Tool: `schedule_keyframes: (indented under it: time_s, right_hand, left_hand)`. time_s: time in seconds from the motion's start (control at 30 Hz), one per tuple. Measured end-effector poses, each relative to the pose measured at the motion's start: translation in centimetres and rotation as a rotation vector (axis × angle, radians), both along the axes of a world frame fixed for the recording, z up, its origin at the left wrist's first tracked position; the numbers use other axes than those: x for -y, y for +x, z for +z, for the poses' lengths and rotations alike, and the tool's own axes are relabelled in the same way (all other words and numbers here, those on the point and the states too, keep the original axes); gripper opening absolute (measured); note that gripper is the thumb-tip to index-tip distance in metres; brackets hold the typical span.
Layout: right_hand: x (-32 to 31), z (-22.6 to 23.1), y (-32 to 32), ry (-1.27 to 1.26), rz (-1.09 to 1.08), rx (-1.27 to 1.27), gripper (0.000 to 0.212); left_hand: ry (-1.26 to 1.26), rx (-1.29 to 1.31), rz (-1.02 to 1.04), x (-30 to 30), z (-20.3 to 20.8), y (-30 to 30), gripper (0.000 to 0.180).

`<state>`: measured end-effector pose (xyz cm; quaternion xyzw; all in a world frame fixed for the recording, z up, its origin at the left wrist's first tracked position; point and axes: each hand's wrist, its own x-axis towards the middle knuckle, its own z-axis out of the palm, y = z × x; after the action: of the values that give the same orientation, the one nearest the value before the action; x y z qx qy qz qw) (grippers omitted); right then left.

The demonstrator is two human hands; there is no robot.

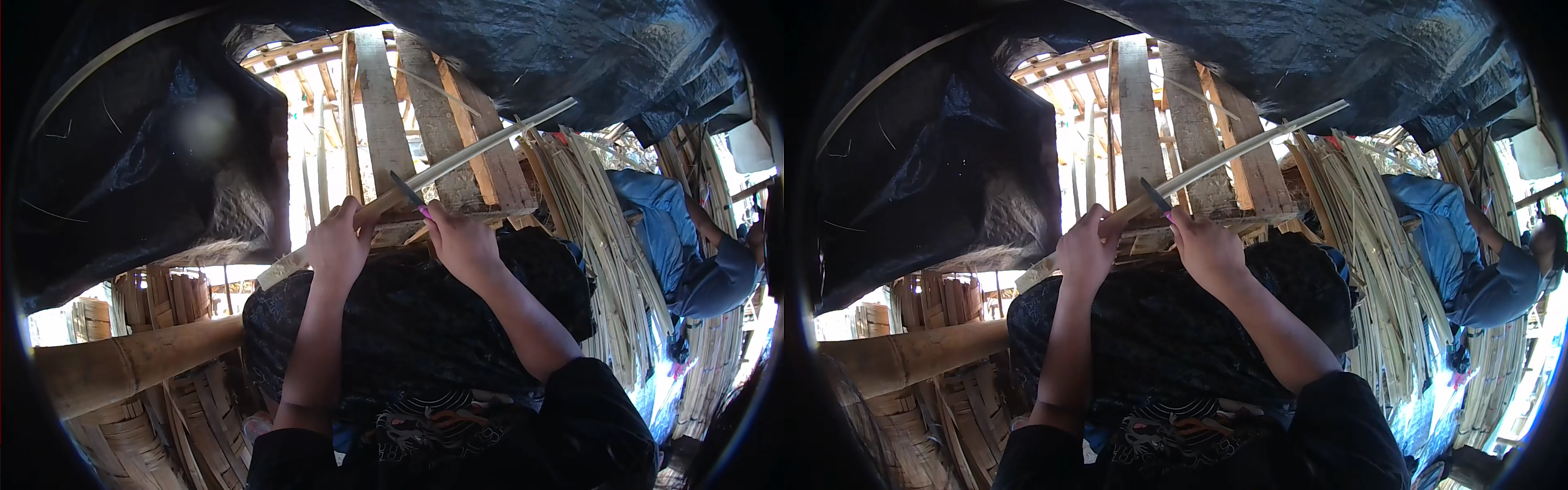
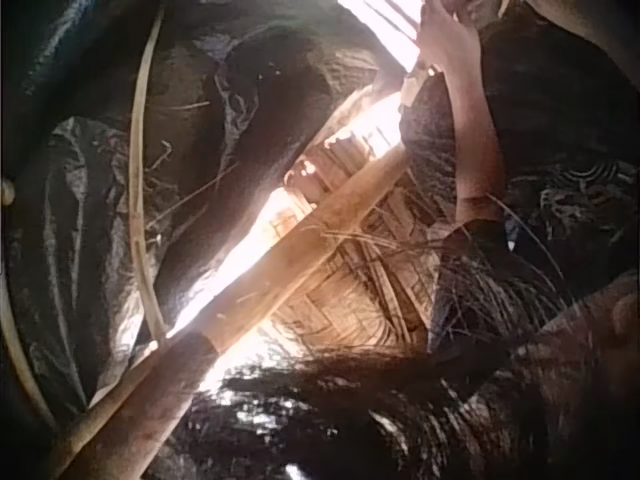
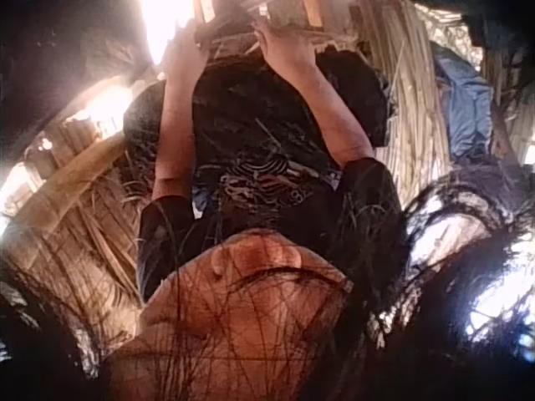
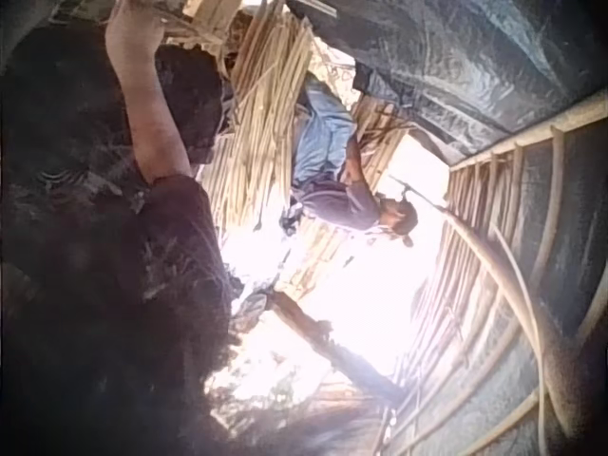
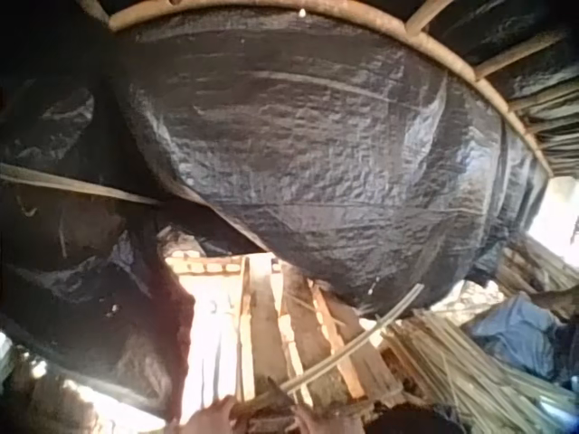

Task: Shaving and smoothing a thin strip of wood or bamboo using a small utility knife.

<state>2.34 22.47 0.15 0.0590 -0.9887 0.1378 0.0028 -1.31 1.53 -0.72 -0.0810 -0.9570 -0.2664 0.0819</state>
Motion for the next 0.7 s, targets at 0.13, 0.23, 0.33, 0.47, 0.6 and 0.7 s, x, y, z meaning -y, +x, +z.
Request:
schedule_keyframes:
  time_s: [0.13, 0.23, 0.33, 0.47, 0.6, 0.7]
  right_hand:
    - [0.2, 0.5, 0.4, -0.03, 0.017, -0.031, 0.02]
    - [0.4, 0.5, 0.3, -0.023, 0.005, -0.009, 0.02]
    - [0.0, 0.2, -0.2, -0.03, 0.002, -0.004, 0.02]
    - [0.0, 0.3, 0.1, -0.054, 0.015, -0.005, 0.021]
    - [0.2, 0.9, 0.3, -0.013, -0.036, 0.048, 0.02]
    - [0.2, 0.5, -0.4, -0.065, -0.015, 0.046, 0.021]
  left_hand:
    - [0.009, -0.007, 0.003, 0.2, -0.1, 0.0, 0.024]
    - [-0.018, -0.018, 0.001, 0.2, -0.2, -0.1, 0.025]
    - [-0.001, -0.014, -0.013, -0.2, -0.1, 0.1, 0.026]
    - [-0.009, -0.001, 0.003, 0.1, -0.2, 0.1, 0.026]
    - [0.001, 0.006, -0.004, 0.0, -0.2, 0.1, 0.026]
    - [-0.009, 0.032, 0.014, 0.0, 0.2, 0.0, 0.025]
